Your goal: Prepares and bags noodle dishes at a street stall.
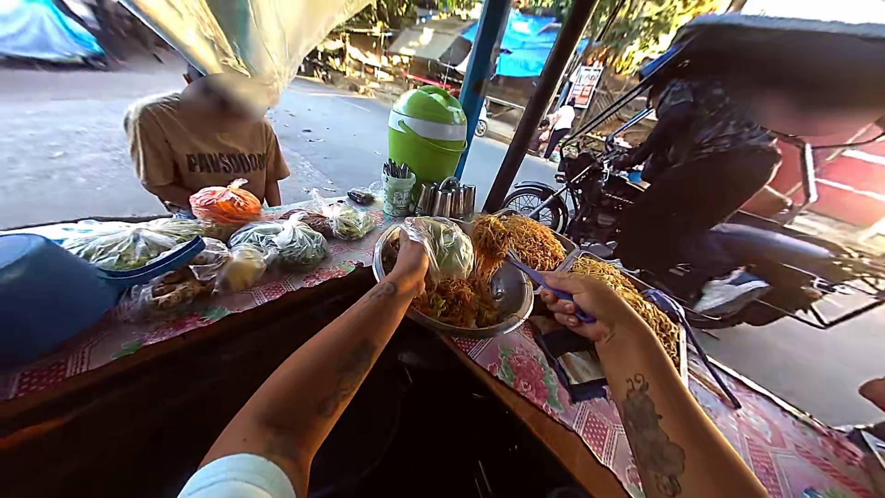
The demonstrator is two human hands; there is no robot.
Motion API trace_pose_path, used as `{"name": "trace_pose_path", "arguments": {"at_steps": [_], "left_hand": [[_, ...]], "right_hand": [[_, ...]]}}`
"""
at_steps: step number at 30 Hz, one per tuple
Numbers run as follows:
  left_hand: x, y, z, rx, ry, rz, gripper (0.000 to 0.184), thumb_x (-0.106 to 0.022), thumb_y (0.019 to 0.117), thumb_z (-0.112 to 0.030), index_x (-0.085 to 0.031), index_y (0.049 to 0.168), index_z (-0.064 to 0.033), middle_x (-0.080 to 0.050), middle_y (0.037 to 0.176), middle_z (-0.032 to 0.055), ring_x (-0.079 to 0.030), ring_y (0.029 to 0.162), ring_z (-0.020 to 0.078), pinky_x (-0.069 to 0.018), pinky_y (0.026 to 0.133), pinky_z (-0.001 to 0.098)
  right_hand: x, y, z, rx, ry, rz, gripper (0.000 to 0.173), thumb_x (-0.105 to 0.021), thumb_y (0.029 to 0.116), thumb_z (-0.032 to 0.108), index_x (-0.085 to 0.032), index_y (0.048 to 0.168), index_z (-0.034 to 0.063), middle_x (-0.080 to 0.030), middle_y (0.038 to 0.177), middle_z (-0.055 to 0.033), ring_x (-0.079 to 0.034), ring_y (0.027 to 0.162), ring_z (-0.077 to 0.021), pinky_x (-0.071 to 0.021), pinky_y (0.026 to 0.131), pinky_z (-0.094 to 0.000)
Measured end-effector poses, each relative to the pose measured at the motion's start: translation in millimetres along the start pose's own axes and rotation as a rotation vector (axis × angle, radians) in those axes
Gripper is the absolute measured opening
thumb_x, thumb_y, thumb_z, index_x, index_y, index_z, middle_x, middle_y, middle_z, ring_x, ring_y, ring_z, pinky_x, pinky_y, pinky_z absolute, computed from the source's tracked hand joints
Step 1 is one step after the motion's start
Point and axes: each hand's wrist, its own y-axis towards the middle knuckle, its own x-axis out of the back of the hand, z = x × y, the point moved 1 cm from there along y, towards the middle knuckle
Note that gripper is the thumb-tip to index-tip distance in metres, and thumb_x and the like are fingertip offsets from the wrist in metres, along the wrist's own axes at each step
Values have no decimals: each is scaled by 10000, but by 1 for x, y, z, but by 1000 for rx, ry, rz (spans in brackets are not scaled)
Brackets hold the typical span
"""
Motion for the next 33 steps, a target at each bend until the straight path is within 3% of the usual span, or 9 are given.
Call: {"name": "trace_pose_path", "arguments": {"at_steps": [4,9,12,14,16,19,24,26,33], "left_hand": [[-31,6,-11,-59,-130,-39,470,-327,1133,-226,-256,1578,-92,-447,1497,186,-483,1303,267,-414,1065,476],[-53,9,-21,-64,-138,-20,455,-322,1137,-284,-289,1549,-94,-500,1411,185,-515,1217,256,-436,1013,458],[-60,12,-21,-46,-144,-36,495,-244,1143,-352,-318,1566,-106,-479,1473,203,-495,1293,298,-414,1049,512],[-60,13,-19,-7,-130,-48,504,-196,1144,-370,-295,1568,-116,-462,1498,188,-490,1318,290,-413,1064,502],[-56,14,-16,47,-101,-53,515,-197,1142,-385,-209,1604,-159,-400,1561,182,-460,1365,307,-401,1081,527],[-49,24,-10,85,-92,-81,526,-201,1139,-409,-185,1628,-215,-364,1598,162,-434,1401,316,-393,1091,562],[-37,32,-4,39,-109,-102,555,-142,1135,-425,-170,1627,-170,-370,1586,180,-457,1374,312,-419,1077,527],[-33,31,-6,-12,-11,-93,534,-147,1144,-340,-182,1623,-106,-323,1618,187,-404,1431,306,-366,1140,506],[-24,20,-18,49,-169,-71,544,-151,1125,-472,-185,1623,-256,-376,1586,130,-471,1359,294,-447,1036,550]], "right_hand": [[-7,-19,19,93,-99,2,254,-320,1132,154,-541,1034,77,-504,620,58,-368,401,26,-324,371,-108],[-13,-21,11,296,-626,-26,348,-428,1105,109,-544,1407,-18,-587,666,-2,-465,447,-31,-411,431,-185],[-23,-23,0,384,-1092,-111,420,-448,1085,154,-537,1479,39,-713,999,-152,-661,815,-228,-541,783,-405],[-23,-26,-3,430,-1207,-151,425,-452,1083,190,-556,1482,84,-717,1179,-198,-691,1060,-342,-515,948,-537],[-13,-23,2,514,-1198,-182,408,-487,1074,206,-593,1453,96,-727,1150,-201,-699,1042,-358,-521,929,-573],[4,-8,20,543,-1118,-212,389,-542,1049,163,-618,1418,69,-703,901,-192,-636,762,-296,-519,753,-521],[2,60,17,274,-1291,-128,387,-542,1056,162,-606,1433,96,-645,1317,-253,-596,1240,-449,-428,1046,-652],[-5,82,-2,181,-1372,-98,434,-514,1064,182,-550,1492,124,-600,1396,-245,-561,1302,-447,-426,1067,-642],[15,51,19,198,-1451,-10,409,-511,1077,171,-564,1472,80,-629,1345,-260,-574,1276,-455,-403,1077,-646]]}}
